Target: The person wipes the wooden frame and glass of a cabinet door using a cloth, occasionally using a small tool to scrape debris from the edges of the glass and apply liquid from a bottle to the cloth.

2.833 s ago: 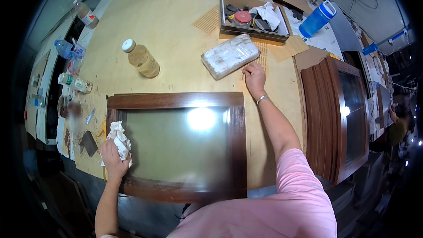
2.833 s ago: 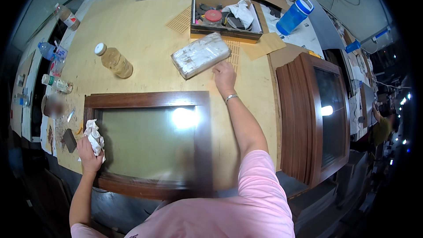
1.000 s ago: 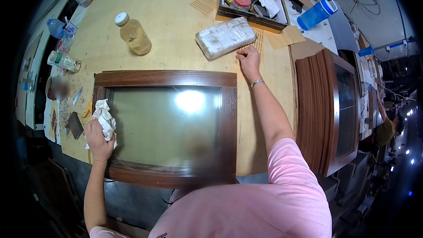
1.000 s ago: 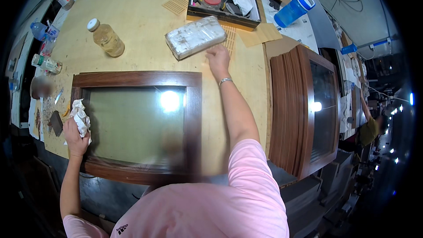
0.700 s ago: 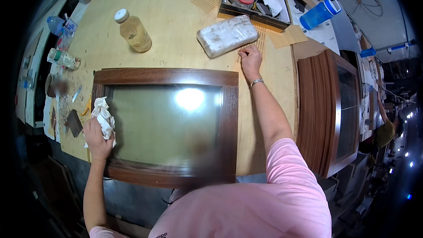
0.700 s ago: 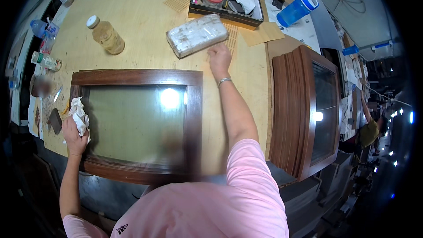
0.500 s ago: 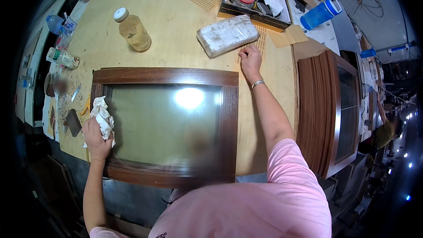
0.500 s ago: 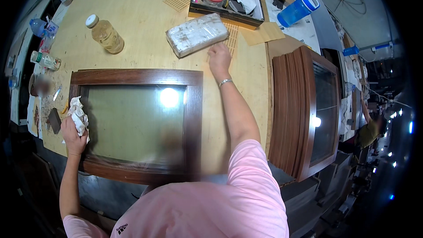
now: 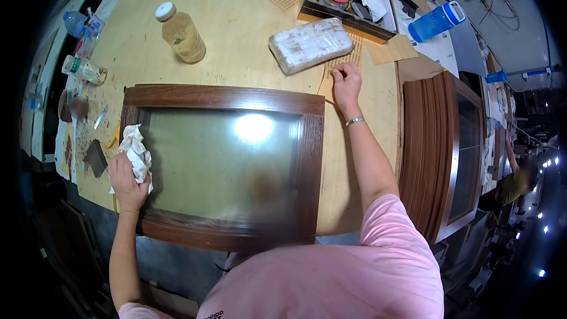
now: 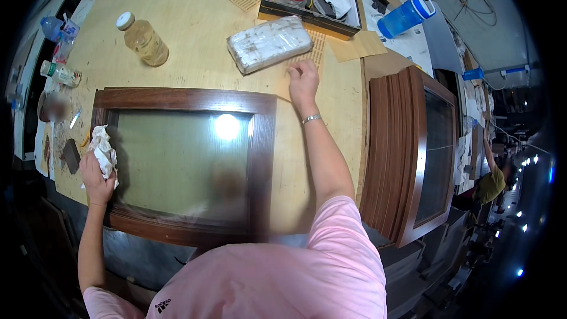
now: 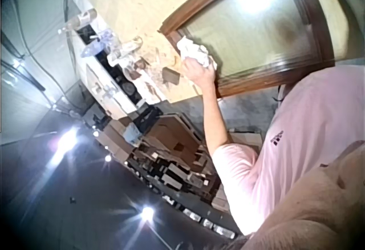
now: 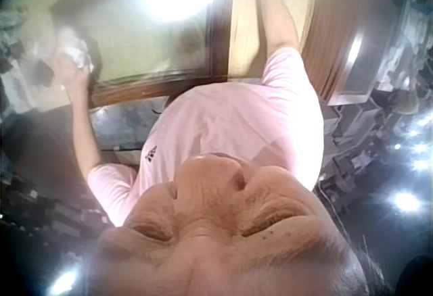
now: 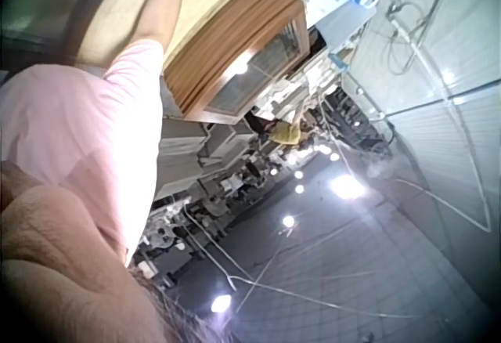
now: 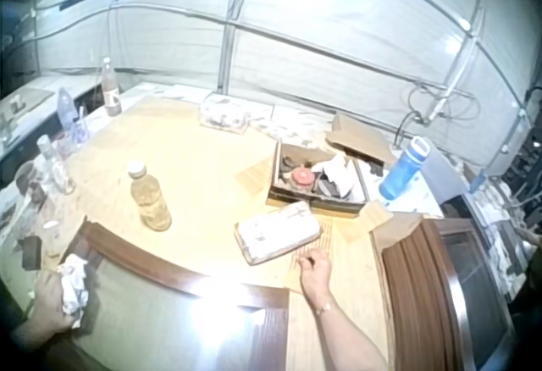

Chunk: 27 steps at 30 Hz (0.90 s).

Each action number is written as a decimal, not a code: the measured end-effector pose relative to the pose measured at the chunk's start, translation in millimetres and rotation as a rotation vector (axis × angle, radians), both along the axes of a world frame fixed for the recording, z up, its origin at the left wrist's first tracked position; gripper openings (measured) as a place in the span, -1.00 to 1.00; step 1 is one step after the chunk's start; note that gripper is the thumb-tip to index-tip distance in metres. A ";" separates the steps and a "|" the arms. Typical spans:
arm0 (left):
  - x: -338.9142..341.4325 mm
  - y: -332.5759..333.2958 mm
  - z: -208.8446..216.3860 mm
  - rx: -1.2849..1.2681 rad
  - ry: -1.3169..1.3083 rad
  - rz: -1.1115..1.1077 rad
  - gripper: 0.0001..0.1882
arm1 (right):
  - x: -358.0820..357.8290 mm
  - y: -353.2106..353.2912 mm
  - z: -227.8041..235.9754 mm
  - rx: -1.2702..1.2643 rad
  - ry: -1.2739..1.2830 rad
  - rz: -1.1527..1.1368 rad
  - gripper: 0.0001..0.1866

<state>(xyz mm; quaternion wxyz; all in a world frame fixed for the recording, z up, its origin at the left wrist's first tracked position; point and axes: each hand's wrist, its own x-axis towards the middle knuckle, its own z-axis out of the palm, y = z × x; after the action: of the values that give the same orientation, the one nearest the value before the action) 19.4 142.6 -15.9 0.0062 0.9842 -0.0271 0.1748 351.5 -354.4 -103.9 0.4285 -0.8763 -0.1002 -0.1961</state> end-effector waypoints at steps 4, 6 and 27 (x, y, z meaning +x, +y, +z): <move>-2.9 1.6 -1.0 -0.015 0.039 0.028 -0.32 | -23.6 1.2 20.3 0.053 -0.160 0.010 -0.94; -4.4 0.0 0.6 -0.019 0.041 0.046 -0.31 | -38.1 3.7 39.5 0.089 -0.203 0.026 -0.93; -0.3 3.7 29.8 -0.339 -0.236 -0.094 -0.59 | -170.4 255.5 139.8 0.627 0.620 0.622 -0.69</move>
<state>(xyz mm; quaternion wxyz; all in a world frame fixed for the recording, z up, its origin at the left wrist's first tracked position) 19.0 146.2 13.9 0.1766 0.9394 -0.0439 0.2907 181.1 -98.9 36.0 0.7170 -0.6521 -0.1603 0.1871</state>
